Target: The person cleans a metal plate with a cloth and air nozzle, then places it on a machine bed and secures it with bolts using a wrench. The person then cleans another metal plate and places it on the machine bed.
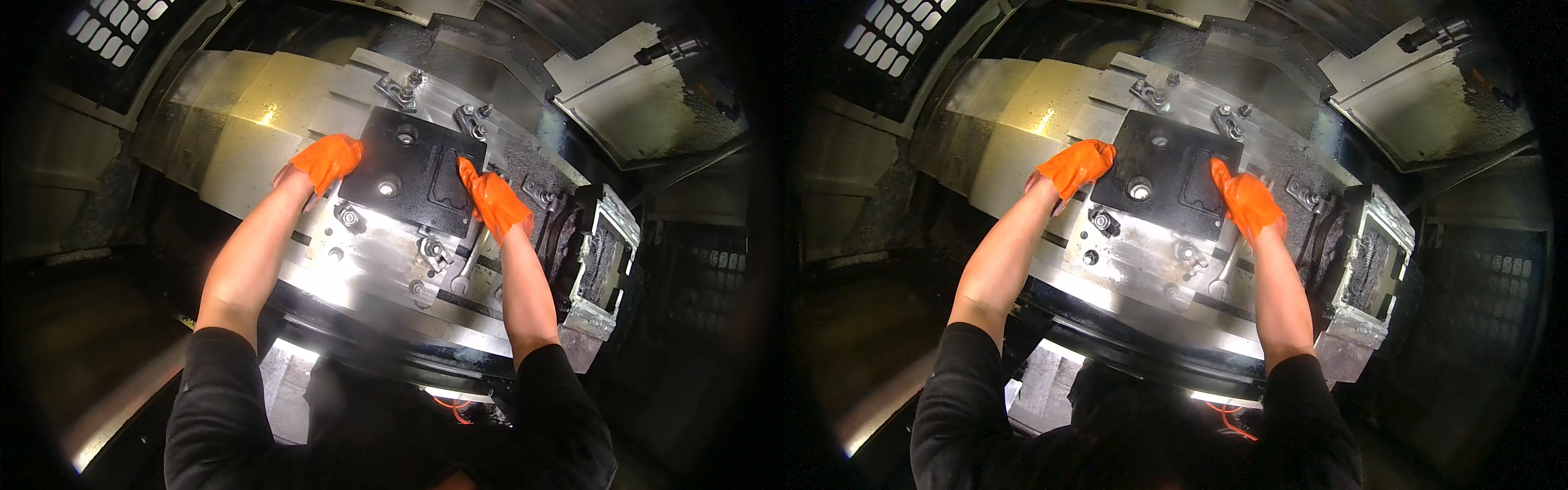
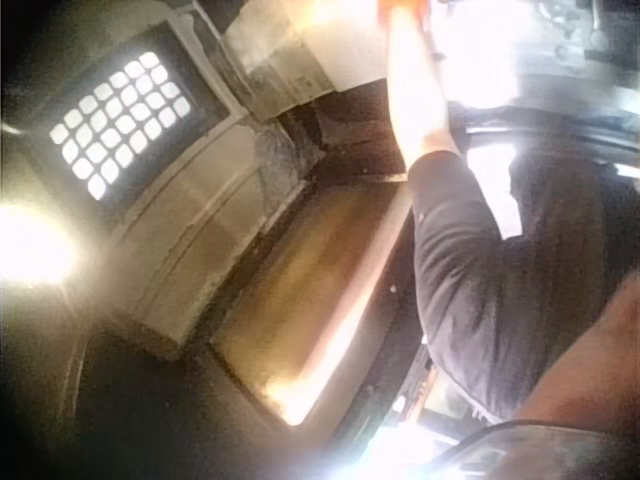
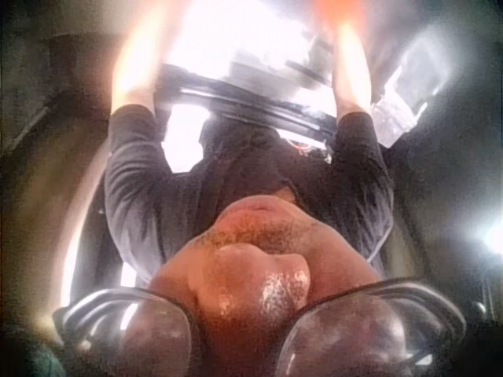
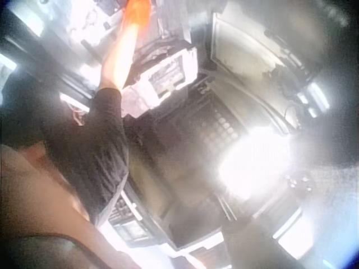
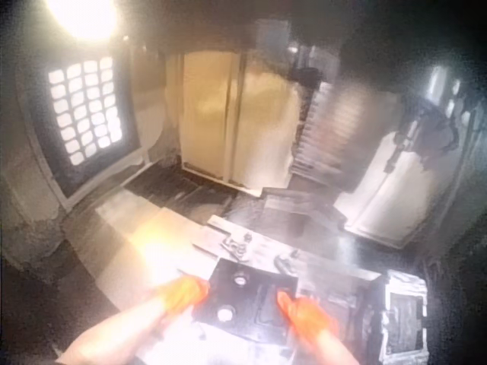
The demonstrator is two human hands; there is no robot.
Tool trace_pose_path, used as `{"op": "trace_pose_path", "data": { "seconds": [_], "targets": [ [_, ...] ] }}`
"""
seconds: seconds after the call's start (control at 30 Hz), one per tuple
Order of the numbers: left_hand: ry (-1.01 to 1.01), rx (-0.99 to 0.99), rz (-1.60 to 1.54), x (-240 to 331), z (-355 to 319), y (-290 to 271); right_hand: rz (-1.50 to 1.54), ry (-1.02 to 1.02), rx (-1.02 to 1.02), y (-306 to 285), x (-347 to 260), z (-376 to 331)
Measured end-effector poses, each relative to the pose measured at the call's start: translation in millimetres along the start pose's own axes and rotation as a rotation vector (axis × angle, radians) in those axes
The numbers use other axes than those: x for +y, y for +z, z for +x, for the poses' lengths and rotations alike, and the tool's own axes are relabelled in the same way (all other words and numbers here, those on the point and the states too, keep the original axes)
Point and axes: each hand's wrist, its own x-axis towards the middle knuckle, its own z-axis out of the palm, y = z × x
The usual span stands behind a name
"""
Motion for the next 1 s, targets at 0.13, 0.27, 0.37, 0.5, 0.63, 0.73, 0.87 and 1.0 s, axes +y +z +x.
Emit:
{"op": "trace_pose_path", "data": {
  "seconds": [0.13, 0.27, 0.37, 0.5, 0.63, 0.73, 0.87, 1.0],
  "targets": [
    [-0.063, 0.007, -0.002, 8, -4, 0, 0.049, 0.024, 0.003, 8, 7, 10],
    [-0.022, -0.009, 0.016, 17, -5, 2, 0.070, -0.002, 0.038, 13, 18, 18],
    [0.009, -0.018, 0.021, 2, 11, 7, 0.075, -0.059, 0.091, 18, 27, 24],
    [0.017, 0.004, -0.020, -5, 15, 10, 0.079, -0.155, 0.168, 25, 37, 32],
    [-0.013, 0.111, 0.007, -25, 35, 24, 0.076, -0.223, 0.220, 32, 41, 37],
    [-0.068, 0.237, 0.073, 10, 13, 23, 0.112, -0.228, 0.227, 35, 51, 39],
    [-0.274, 0.082, -0.209, -17, 15, 29, 0.204, -0.110, 0.124, 37, 52, 44],
    [-0.213, 0.360, 0.067, -21, 22, 48, 0.311, -0.213, 0.152, 36, 50, 26]
  ]
}}
